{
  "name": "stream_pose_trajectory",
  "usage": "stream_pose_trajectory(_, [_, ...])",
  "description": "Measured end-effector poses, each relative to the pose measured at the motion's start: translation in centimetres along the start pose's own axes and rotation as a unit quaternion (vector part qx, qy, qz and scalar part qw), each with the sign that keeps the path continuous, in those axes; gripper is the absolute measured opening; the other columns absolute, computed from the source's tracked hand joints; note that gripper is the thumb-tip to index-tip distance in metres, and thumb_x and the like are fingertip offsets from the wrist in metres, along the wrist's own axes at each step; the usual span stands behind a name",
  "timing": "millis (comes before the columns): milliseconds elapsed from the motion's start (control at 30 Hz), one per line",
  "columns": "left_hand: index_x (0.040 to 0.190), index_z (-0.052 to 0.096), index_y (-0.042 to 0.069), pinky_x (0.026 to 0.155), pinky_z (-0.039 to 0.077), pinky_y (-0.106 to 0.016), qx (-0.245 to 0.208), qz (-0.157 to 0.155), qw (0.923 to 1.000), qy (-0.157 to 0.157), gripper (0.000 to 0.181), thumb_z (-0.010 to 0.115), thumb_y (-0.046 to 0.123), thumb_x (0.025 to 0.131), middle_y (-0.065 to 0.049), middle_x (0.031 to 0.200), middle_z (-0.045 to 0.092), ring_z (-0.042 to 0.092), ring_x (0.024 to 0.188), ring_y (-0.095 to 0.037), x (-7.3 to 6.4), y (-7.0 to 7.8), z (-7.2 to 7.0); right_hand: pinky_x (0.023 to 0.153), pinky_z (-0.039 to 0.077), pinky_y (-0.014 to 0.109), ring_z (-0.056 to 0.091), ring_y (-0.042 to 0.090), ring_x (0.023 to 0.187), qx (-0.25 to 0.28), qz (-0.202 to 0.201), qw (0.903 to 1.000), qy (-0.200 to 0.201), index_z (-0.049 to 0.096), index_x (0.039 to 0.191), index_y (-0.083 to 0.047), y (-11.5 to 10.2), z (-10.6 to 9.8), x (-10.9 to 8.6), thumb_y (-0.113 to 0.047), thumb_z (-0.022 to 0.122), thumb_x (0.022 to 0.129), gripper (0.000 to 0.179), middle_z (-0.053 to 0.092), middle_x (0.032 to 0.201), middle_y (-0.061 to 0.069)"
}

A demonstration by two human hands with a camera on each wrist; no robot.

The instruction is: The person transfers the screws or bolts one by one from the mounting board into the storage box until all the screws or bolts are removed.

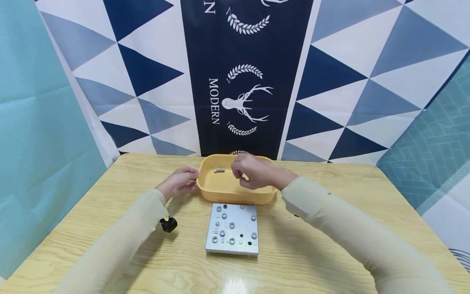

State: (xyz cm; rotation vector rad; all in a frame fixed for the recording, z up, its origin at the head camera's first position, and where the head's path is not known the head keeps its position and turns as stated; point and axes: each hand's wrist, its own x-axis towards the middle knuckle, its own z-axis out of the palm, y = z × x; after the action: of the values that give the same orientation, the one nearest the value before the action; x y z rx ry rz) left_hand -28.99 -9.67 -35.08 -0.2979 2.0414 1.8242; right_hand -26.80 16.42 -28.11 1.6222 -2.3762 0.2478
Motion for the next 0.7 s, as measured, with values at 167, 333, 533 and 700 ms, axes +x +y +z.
stream_pose_trajectory(167, [0.112, 0.054, 0.001, 0.060, 0.046, -0.018, -0.006, 0.003, 1.0000, 0.001, 0.016, 0.051, 0.009, 0.098, -0.006, 0.091, 0.051, 0.051, 0.071, -0.011, 0.0, -0.1, 0.0, 0.068, 0.045, 0.026, 0.049, 0.012, 0.072, -0.003, -0.003, 1.0000, -0.007, 0.058, 0.073, -0.010, 0.5, 0.2, 0.7, 0.003, 0.064, 0.069, 0.016, 0.054, 0.071, -0.002])
stream_pose_trajectory(333, [0.112, 0.054, 0.002, 0.059, 0.046, -0.017, -0.009, 0.001, 1.0000, 0.005, 0.016, 0.050, 0.009, 0.099, -0.006, 0.092, 0.051, 0.051, 0.072, -0.011, -0.1, -0.1, 0.0, 0.073, 0.045, 0.029, 0.048, 0.009, 0.073, -0.017, 0.018, 0.9993, -0.028, 0.059, 0.074, -0.012, 0.8, 0.3, 1.2, 0.001, 0.065, 0.071, 0.014, 0.055, 0.072, -0.004])
stream_pose_trajectory(533, [0.112, 0.053, 0.001, 0.059, 0.046, -0.017, -0.008, 0.007, 0.9999, 0.002, 0.016, 0.051, 0.008, 0.098, -0.006, 0.090, 0.052, 0.051, 0.070, -0.010, -0.2, -0.1, -0.1, 0.071, 0.039, 0.029, 0.049, 0.010, 0.072, -0.034, 0.019, 0.9988, -0.029, 0.060, 0.073, -0.011, 1.3, 0.7, 1.6, -0.001, 0.066, 0.071, 0.012, 0.056, 0.070, -0.002])
stream_pose_trajectory(700, [0.111, 0.053, 0.001, 0.059, 0.046, -0.017, -0.007, 0.009, 0.9999, -0.002, 0.015, 0.051, 0.008, 0.098, -0.006, 0.088, 0.053, 0.052, 0.070, -0.010, -0.2, -0.2, -0.1, 0.071, 0.041, 0.031, 0.049, 0.011, 0.070, -0.039, 0.006, 0.9992, -0.013, 0.059, 0.070, -0.012, 2.1, 1.1, 1.7, -0.001, 0.065, 0.069, 0.013, 0.056, 0.068, 0.000])
